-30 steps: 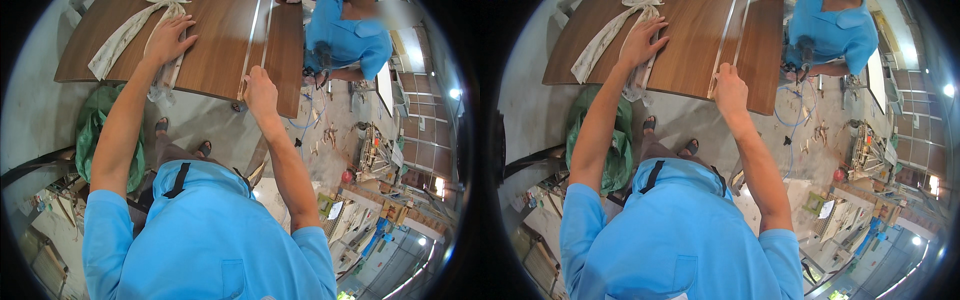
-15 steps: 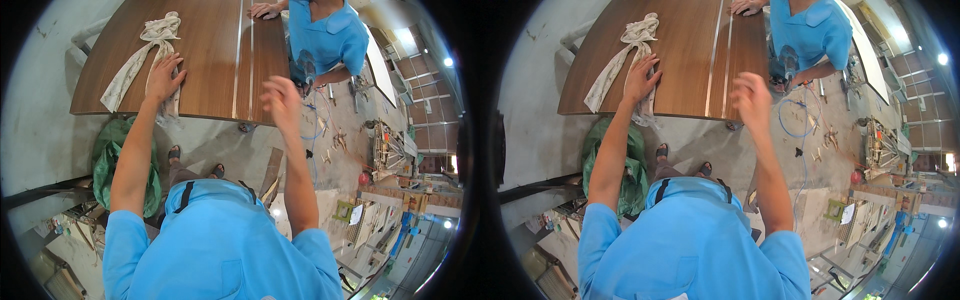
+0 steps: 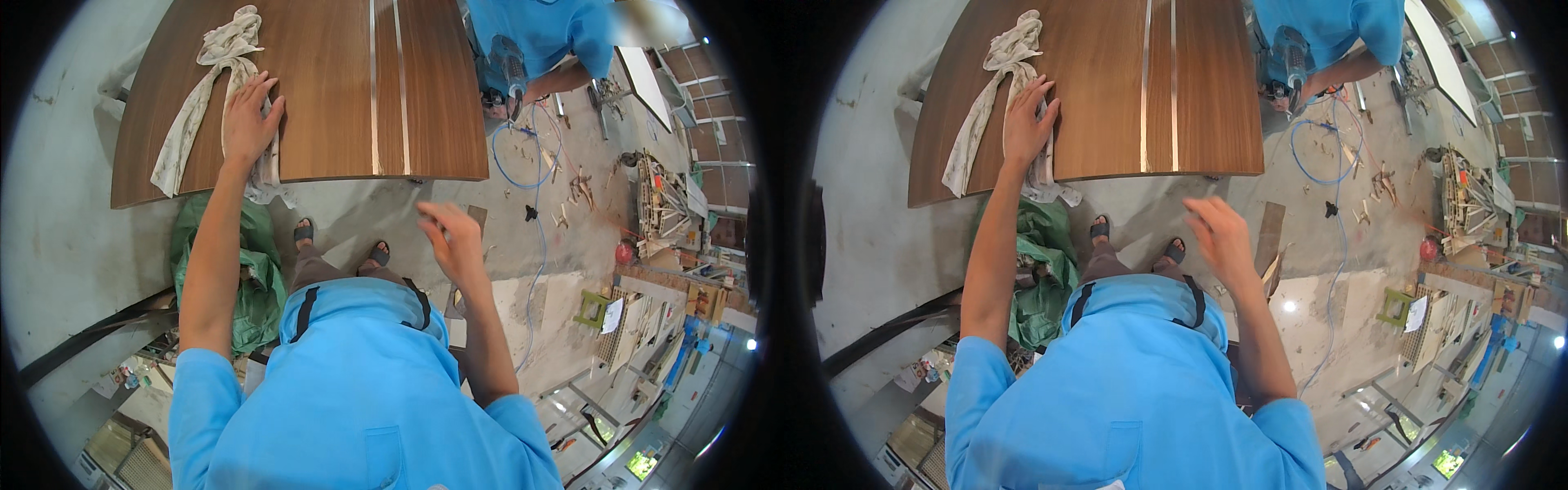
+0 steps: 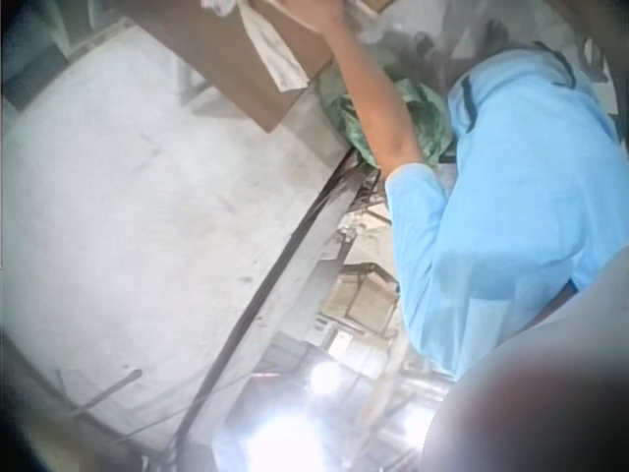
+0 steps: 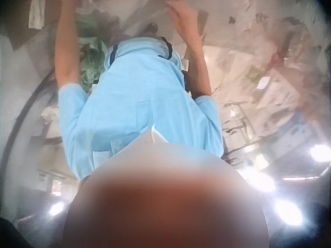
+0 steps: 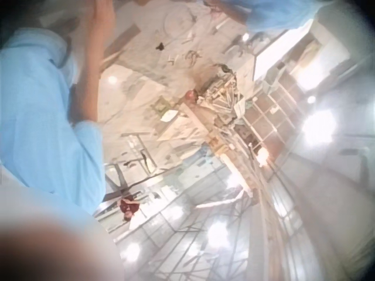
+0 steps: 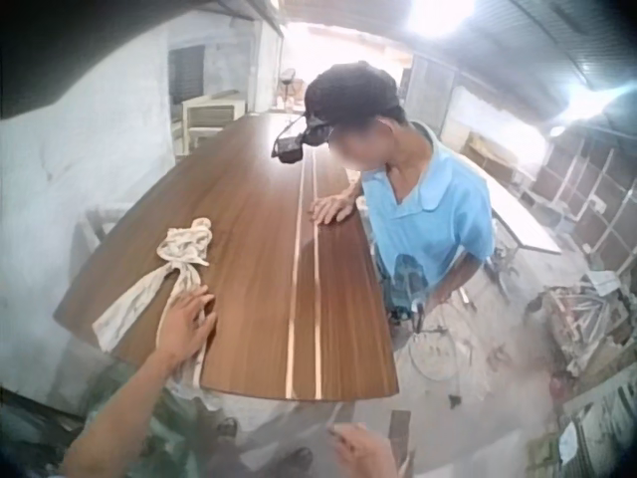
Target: The person aligns and presses thin white wood veneer strips into grooves on a large wooden tabletop, then uses a rubber mallet and a small wooden block to tap the strips flush. The person wipes the surface with a cloth and continues adjusting the veneer strips along the tabletop.
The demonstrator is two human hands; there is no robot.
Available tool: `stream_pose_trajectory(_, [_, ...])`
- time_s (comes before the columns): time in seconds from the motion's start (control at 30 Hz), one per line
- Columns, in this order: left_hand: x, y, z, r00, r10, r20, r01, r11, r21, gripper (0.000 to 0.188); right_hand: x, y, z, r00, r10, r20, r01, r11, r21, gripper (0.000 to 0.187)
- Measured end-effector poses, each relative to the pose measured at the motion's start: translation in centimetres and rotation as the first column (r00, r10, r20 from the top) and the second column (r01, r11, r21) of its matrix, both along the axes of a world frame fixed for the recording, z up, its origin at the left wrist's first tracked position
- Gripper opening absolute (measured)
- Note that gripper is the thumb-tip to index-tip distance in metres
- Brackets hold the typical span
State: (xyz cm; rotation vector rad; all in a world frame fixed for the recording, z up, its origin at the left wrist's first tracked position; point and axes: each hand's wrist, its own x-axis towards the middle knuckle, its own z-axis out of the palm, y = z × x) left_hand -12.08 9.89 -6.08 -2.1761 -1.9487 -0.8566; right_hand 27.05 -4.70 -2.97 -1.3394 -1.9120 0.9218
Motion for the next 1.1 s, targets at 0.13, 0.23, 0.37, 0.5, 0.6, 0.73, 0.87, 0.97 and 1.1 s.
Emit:
stream_pose_trajectory(0.13, [0.1,0.1,0.0,1.0,0.005,-0.003,-0.005,1.0,0.002,0.039,-5.6,6.3,0.0,1.0,-0.011,-0.027,0.02,0.937,0.349,0.019])
stream_pose_trajectory(0.23, [-0.1,0.1,-0.1,0.997,-0.031,0.075,0.03,0.999,0.025,0.04,-7.0,7.6,-1.2,1.0,-0.029,0.01,0.023,0.93,0.367,0.016])
stream_pose_trajectory(0.37, [-0.1,0.2,-0.4,0.998,-0.013,0.056,0.01,0.999,0.051,0.039,-7.0,7.2,-2.1,0.999,-0.05,0.002,0.046,0.918,0.393,0.014])
stream_pose_trajectory(0.5, [-0.2,0.2,-0.6,0.999,-0.02,0.04,0.018,0.998,0.055,0.039,-7.2,7.3,-1.9,0.997,-0.055,0.049,0.029,0.902,0.43,0.013])
stream_pose_trajectory(0.6, [-0.1,0.2,-0.6,0.999,-0.022,0.045,0.019,0.998,0.065,0.039,-7.4,7.5,-1.9,0.994,-0.063,0.094,0.015,0.893,0.45,0.01])
stream_pose_trajectory(0.73, [0.0,0.1,-0.4,0.999,-0.016,0.038,0.014,0.998,0.068,0.038,-7.3,7.6,-1.9,0.992,-0.059,0.114,-0.001,0.888,0.461,0.009])
stream_pose_trajectory(0.87, [0.2,0.0,-0.3,0.999,-0.003,0.039,0.001,0.998,0.056,0.039,-7.0,7.6,-1.9,0.988,-0.034,0.148,-0.038,0.887,0.46,0.008])
stream_pose_trajectory(0.97, [0.1,0.0,-0.4,0.998,-0.005,0.061,0.002,0.999,0.049,0.04,-7.0,7.8,-1.9,0.999,-0.007,0.04,-0.011,0.897,0.442,0.013])
stream_pose_trajectory(1.1, [0.0,0.0,-0.7,0.999,-0.009,0.047,0.006,0.998,0.068,0.041,-6.9,7.8,-2.1,0.999,-0.032,0.038,0.012,0.903,0.429,0.014])
